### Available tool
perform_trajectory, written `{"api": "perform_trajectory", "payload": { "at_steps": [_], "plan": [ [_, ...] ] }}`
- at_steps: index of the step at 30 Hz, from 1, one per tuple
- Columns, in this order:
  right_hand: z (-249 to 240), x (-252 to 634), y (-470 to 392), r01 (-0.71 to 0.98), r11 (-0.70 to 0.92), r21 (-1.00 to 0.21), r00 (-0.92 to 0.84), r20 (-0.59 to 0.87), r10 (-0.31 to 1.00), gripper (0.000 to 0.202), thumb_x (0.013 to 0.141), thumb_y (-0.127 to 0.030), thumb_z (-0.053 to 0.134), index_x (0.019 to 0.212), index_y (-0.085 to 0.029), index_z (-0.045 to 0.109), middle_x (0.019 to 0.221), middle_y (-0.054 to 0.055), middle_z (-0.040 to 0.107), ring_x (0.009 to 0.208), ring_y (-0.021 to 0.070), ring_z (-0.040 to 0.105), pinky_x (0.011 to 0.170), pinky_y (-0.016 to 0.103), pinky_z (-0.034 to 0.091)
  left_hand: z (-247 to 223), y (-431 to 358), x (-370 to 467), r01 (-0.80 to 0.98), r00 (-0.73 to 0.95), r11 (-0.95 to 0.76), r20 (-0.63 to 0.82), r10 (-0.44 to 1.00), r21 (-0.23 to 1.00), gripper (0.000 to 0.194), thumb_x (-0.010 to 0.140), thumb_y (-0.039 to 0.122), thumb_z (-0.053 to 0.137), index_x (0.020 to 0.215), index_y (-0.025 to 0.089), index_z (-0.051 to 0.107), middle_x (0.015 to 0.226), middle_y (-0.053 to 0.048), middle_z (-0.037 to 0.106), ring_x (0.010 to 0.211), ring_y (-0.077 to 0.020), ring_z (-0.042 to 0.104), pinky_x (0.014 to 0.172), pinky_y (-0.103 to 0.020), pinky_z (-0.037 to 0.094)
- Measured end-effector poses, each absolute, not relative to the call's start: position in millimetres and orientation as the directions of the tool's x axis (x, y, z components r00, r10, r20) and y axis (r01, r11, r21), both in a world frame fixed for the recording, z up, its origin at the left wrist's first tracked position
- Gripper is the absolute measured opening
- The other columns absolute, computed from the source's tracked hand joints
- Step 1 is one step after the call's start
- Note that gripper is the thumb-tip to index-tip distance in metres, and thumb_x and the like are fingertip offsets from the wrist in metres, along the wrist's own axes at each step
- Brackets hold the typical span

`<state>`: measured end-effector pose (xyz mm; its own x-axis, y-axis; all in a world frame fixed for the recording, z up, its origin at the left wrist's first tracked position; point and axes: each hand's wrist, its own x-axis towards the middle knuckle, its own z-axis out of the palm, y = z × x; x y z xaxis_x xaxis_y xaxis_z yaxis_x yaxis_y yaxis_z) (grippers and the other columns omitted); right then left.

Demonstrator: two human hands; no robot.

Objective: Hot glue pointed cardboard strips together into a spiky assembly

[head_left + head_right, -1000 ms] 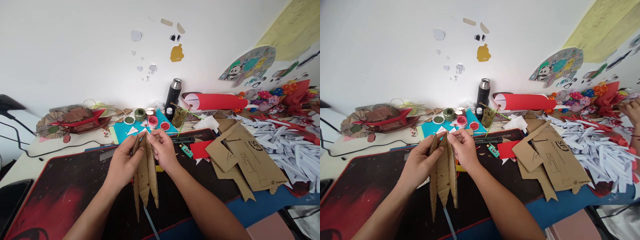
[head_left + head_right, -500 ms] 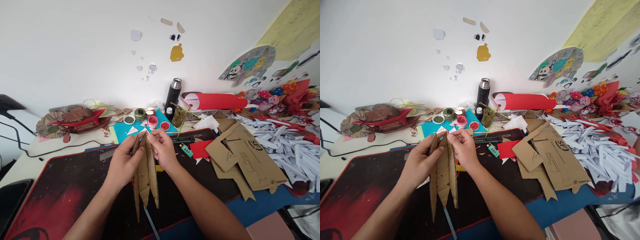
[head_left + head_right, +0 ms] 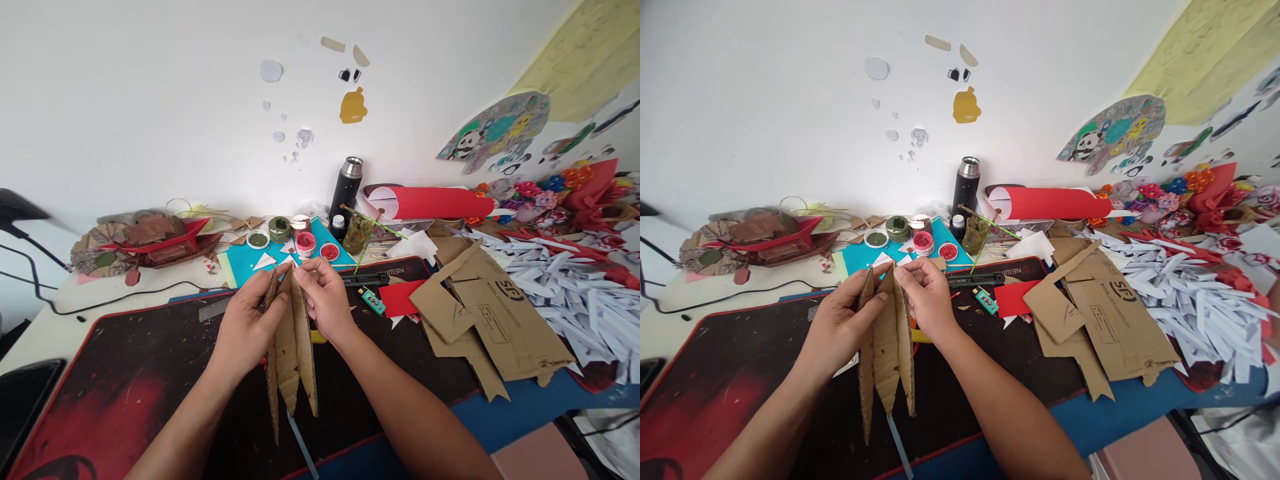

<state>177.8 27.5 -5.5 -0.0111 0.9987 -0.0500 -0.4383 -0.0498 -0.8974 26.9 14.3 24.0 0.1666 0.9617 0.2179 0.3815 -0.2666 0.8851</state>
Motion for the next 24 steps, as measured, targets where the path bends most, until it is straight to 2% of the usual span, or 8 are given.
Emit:
{"api": "perform_trajectory", "payload": {
  "at_steps": [4,13,24],
  "plan": [
    [-5.5,177.6,27.5,-0.429,-0.053,-0.902,-0.011,-0.054,0.999,0.049,0.078,-0.065,0.087,0.088,-0.025,0.060,0.048,-0.014,0.039,0.036,0.0064,0.023,0.031,0.019,0.021,24.2,14.4,26.7,0.388,0.164,-0.260,0.212,0.964,0.884,0.045,0.095,0.036,0.060,0.134,0.022,0.075,0.113,-0.003,0.076,0.113,-0.0243,0.070,0.105,-0.037,0.054],
    [-6.3,177.6,27.0,-0.397,-0.056,-0.916,0.001,-0.062,0.998,0.048,0.081,-0.065,0.085,0.089,-0.025,0.060,0.050,-0.014,0.040,0.037,0.0061,0.026,0.032,0.019,0.022,26.3,13.4,27.4,0.389,0.155,-0.236,0.190,0.970,0.890,0.047,0.094,0.038,0.061,0.136,0.024,0.074,0.120,-0.004,0.077,0.119,-0.0268,0.069,0.108,-0.040,0.053],
    [-6.1,178.0,27.4,-0.402,-0.053,-0.914,-0.002,-0.057,0.998,0.046,0.082,-0.063,0.084,0.089,-0.025,0.061,0.050,-0.014,0.039,0.037,0.0065,0.025,0.032,0.019,0.023,26.6,13.3,26.6,0.390,0.167,-0.243,0.192,0.967,0.888,0.047,0.095,0.036,0.060,0.139,0.022,0.073,0.124,-0.005,0.076,0.121,-0.0258,0.068,0.107,-0.038,0.053]
  ]
}}
